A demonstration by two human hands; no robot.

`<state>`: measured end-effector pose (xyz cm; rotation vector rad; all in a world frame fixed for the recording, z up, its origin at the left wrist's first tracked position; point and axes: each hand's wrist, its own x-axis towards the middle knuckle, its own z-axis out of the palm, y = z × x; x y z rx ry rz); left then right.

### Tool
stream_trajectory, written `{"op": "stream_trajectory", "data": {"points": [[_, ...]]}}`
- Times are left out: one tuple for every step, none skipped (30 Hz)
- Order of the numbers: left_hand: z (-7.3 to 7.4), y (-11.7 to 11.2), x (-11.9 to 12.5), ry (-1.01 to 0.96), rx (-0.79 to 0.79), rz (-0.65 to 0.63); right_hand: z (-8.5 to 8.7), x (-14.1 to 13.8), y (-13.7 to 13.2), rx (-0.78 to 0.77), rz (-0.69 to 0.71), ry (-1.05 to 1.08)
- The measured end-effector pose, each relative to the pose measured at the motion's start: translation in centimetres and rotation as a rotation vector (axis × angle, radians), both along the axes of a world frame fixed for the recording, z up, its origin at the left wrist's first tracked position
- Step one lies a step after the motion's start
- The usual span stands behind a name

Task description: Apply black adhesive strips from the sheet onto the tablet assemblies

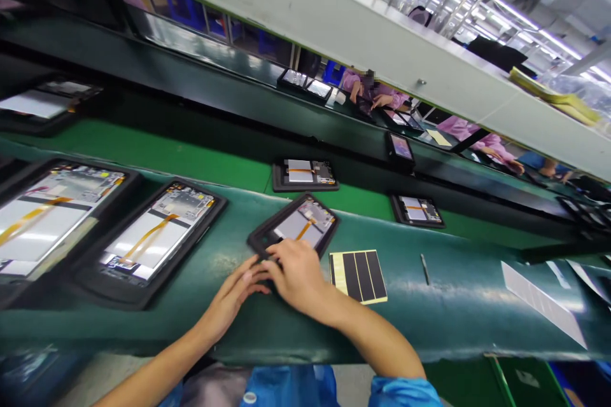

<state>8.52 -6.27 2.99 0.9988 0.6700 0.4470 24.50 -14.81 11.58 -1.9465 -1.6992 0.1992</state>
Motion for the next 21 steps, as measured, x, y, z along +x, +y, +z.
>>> {"op": "stream_trajectory", "data": {"points": [[-0.2,-0.3,0.4,0.008,-0.015,0.058,0.2,-1.0,0.1,-0.003,0.071,0.047],[-0.5,-0.4,0.7,0.02,-0.016,0.106,0.3,-1.7,0.1,-0.001,0.129,0.085],[-0.6,-0.3,0.8,0.032,-0.01,0.136,0.4,-1.9,-0.1,0.009,0.163,0.112],[-0.7,0.0,0.8,0.04,-0.006,0.151,0.4,-1.8,-0.3,0.025,0.168,0.126],[-0.8,0.4,0.7,0.044,-0.006,0.164,0.3,-1.4,-0.7,0.048,0.147,0.127],[-0.7,0.9,0.5,0.044,-0.008,0.171,0.0,-0.8,-1.3,0.074,0.107,0.113],[-0.5,1.5,0.2,0.041,-0.011,0.173,-0.5,0.1,-2.0,0.096,0.057,0.084],[-0.3,2.2,-0.2,0.037,-0.017,0.17,-1.1,1.1,-2.9,0.109,-0.002,0.039],[-0.1,2.8,-0.6,0.034,-0.026,0.162,-1.9,2.1,-4.0,0.109,-0.063,-0.021],[0.2,3.5,-1.2,0.034,-0.04,0.148,-2.8,3.1,-5.2,0.081,-0.119,-0.085],[0.4,4.2,-1.7,0.036,-0.056,0.125,-3.9,4.0,-6.4,0.03,-0.173,-0.148],[0.6,4.8,-2.3,0.041,-0.073,0.094,-5.0,4.8,-7.7,-0.026,-0.227,-0.214],[0.8,5.4,-2.8,0.049,-0.088,0.054,-6.1,5.5,-8.9,-0.084,-0.28,-0.273],[0.9,5.9,-3.2,0.056,-0.096,0.006,-7.2,6.0,-10.1,-0.146,-0.314,-0.315],[0.9,6.3,-3.5,0.063,-0.097,-0.046,-8.3,6.5,-11.1,-0.202,-0.336,-0.347],[0.9,6.6,-3.7,0.066,-0.091,-0.093,-9.1,6.9,-12.0,-0.248,-0.351,-0.371],[0.9,6.9,-3.8,0.067,-0.081,-0.133,-9.8,7.3,-12.6,-0.282,-0.356,-0.388],[0.9,7.1,-3.8,0.066,-0.068,-0.163,-10.2,7.7,-13.0,-0.299,-0.357,-0.403],[0.8,7.3,-3.7,0.064,-0.054,-0.185,-10.3,8.1,-13.3,-0.301,-0.356,-0.415],[0.8,7.5,-3.7,0.062,-0.039,-0.199,-10.2,8.4,-13.3,-0.289,-0.353,-0.422],[0.8,7.7,-3.7,0.061,-0.026,-0.212,-9.9,8.6,-13.1,-0.264,-0.349,-0.423]]}}
